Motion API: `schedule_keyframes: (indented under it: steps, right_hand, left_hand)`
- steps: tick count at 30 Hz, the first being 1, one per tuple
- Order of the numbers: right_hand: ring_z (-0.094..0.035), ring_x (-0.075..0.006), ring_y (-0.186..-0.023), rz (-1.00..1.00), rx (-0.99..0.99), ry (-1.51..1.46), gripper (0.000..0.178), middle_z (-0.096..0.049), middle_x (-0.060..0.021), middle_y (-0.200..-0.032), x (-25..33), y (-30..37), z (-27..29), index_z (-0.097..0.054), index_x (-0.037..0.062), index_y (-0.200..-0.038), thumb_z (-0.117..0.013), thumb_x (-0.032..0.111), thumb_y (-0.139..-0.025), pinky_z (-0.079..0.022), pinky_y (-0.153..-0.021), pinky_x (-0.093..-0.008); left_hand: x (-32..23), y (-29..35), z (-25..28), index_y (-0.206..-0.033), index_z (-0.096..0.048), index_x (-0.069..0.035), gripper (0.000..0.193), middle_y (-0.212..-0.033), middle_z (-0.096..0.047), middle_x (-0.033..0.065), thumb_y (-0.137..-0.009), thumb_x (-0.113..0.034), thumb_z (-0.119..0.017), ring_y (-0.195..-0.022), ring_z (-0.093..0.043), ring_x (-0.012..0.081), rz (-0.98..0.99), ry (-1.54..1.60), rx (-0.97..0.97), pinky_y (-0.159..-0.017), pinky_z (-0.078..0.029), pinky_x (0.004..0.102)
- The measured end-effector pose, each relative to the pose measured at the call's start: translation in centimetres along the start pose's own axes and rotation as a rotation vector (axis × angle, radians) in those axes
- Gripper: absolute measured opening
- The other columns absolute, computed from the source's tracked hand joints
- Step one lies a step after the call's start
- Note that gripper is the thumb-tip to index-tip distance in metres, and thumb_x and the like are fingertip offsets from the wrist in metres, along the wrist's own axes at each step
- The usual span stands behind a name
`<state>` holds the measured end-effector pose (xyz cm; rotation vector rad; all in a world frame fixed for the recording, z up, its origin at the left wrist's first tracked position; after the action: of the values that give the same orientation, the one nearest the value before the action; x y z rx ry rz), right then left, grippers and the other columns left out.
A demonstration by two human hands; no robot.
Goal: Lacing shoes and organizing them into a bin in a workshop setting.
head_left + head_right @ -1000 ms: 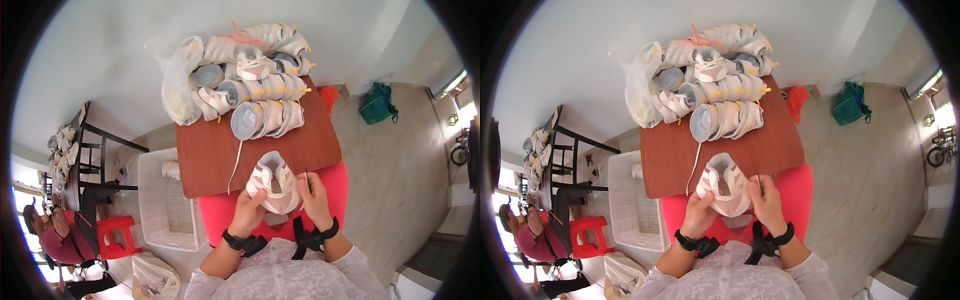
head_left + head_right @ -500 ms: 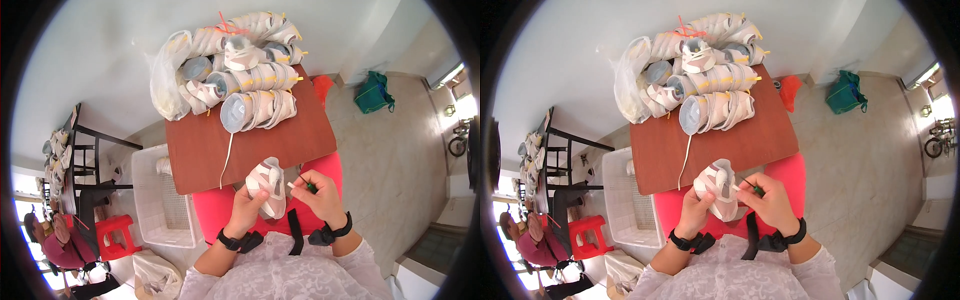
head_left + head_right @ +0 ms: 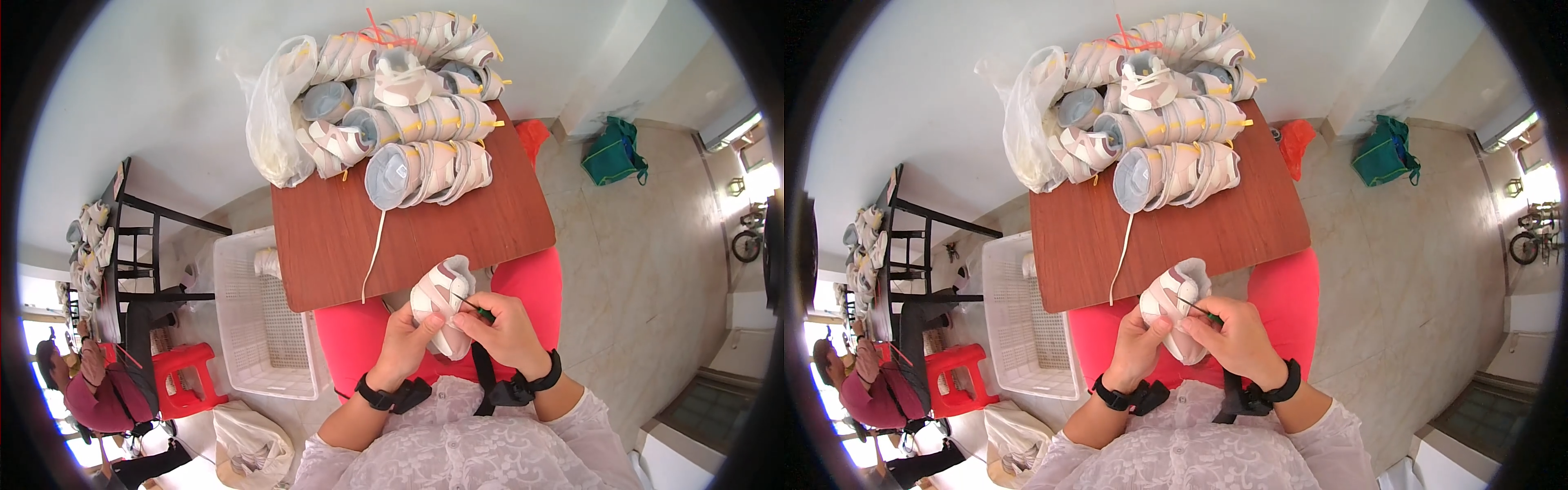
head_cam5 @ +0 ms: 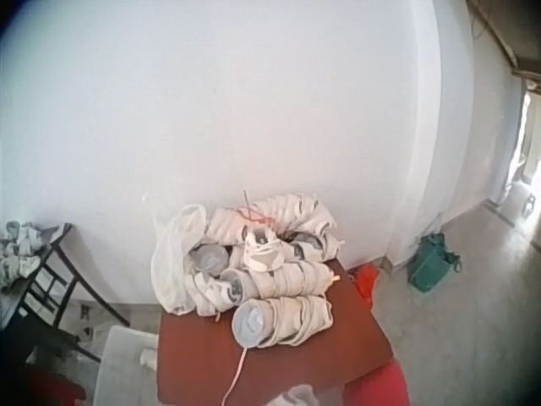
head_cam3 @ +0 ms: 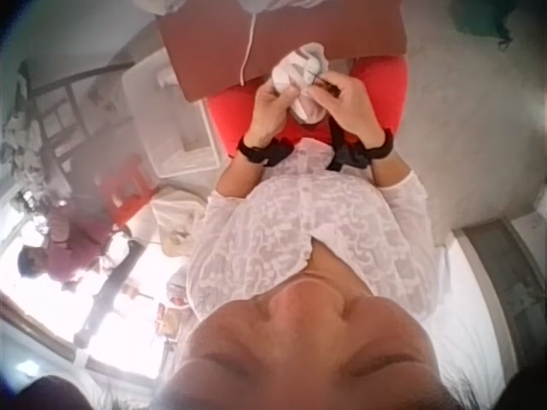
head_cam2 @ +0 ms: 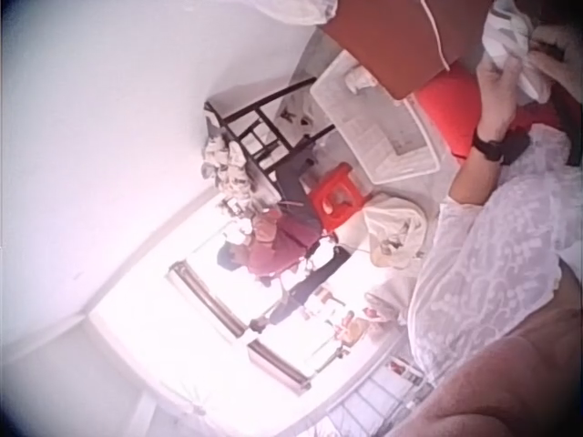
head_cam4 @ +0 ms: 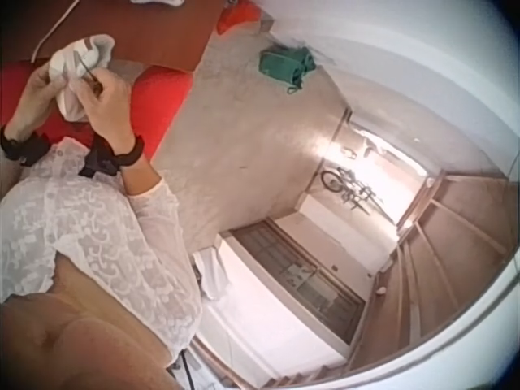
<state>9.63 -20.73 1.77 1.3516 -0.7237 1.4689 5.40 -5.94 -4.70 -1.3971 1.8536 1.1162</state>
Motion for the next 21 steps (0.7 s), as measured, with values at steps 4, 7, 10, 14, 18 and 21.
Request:
schedule_keyframes:
  steps: [4, 7, 10, 14, 18, 21]
  right_hand:
    - [-0.054, -0.0116, -0.057, -0.038, -0.037, 0.025, 0.019, -0.061, -0.0096, -0.068, -0.5, 0.2, -0.1, -0.06, -0.0019, -0.081, -0.066, 0.016, -0.083, -0.042, -0.051, -0.028]
    - [-0.054, -0.0128, -0.056, -0.021, -0.095, 0.011, 0.018, -0.061, -0.01, -0.068, -0.6, 0.5, -0.6, -0.059, -0.0015, -0.08, -0.065, 0.016, -0.083, -0.042, -0.051, -0.0286]
    - [-0.055, -0.0146, -0.055, 0.029, -0.15, 0.007, 0.018, -0.06, -0.0104, -0.068, -0.2, 0.7, -0.9, -0.058, -0.001, -0.08, -0.064, 0.015, -0.084, -0.042, -0.051, -0.0291]
    - [-0.055, -0.0165, -0.055, 0.067, -0.174, -0.004, 0.018, -0.059, -0.011, -0.067, 0.0, 0.8, -0.9, -0.057, -0.0006, -0.079, -0.065, 0.015, -0.083, -0.042, -0.05, -0.0296]
    - [-0.055, -0.0177, -0.054, 0.075, -0.123, 0.024, 0.018, -0.059, -0.0115, -0.067, -0.1, 0.3, -0.6, -0.057, -0.0002, -0.078, -0.066, 0.016, -0.081, -0.042, -0.05, -0.0299]
    - [-0.056, -0.0186, -0.055, 0.066, -0.096, 0.029, 0.018, -0.058, -0.0116, -0.066, 0.0, 0.3, -0.6, -0.057, 0.0001, -0.077, -0.066, 0.016, -0.08, -0.042, -0.05, -0.0299]
  left_hand:
    - [-0.8, 0.1, -0.6, -0.121, -0.056, 0.0, 0.037, -0.114, -0.063, 0.0062, -0.089, -0.014, -0.066, -0.105, -0.058, 0.0132, 0.009, -0.098, 0.01, -0.091, -0.047, 0.0315]
    - [-1.8, 0.1, -1.3, -0.119, -0.057, 0.001, 0.034, -0.111, -0.064, 0.0061, -0.088, -0.009, -0.066, -0.101, -0.059, 0.0128, -0.007, -0.198, 0.013, -0.088, -0.049, 0.0304]
    - [-2.1, 0.3, -1.4, -0.116, -0.058, 0.002, 0.031, -0.108, -0.065, 0.0062, -0.087, -0.006, -0.065, -0.096, -0.061, 0.0124, -0.019, -0.254, -0.036, -0.084, -0.051, 0.0292]
    - [-1.7, 0.5, -1.0, -0.115, -0.058, 0.002, 0.03, -0.107, -0.065, 0.0073, -0.086, -0.004, -0.064, -0.095, -0.062, 0.0125, 0.006, -0.252, -0.096, -0.083, -0.051, 0.0291]
    - [-1.1, 0.5, -0.6, -0.115, -0.057, 0.003, 0.031, -0.108, -0.065, 0.0081, -0.086, -0.003, -0.063, -0.094, -0.062, 0.0133, 0.025, -0.138, -0.107, -0.083, -0.051, 0.0292]
    - [-1.2, 0.6, -0.8, -0.116, -0.056, 0.004, 0.031, -0.108, -0.065, 0.0088, -0.086, -0.003, -0.062, -0.095, -0.062, 0.0143, 0.061, -0.114, -0.097, -0.083, -0.05, 0.0294]
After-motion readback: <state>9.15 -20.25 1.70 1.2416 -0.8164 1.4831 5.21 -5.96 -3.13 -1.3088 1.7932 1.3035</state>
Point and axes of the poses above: each hand's wrist, its own y-axis away from the middle knuckle, its own z-axis out of the back of the hand, x = y × z, the point moved 6 cm from there along -y, towards the middle knuckle
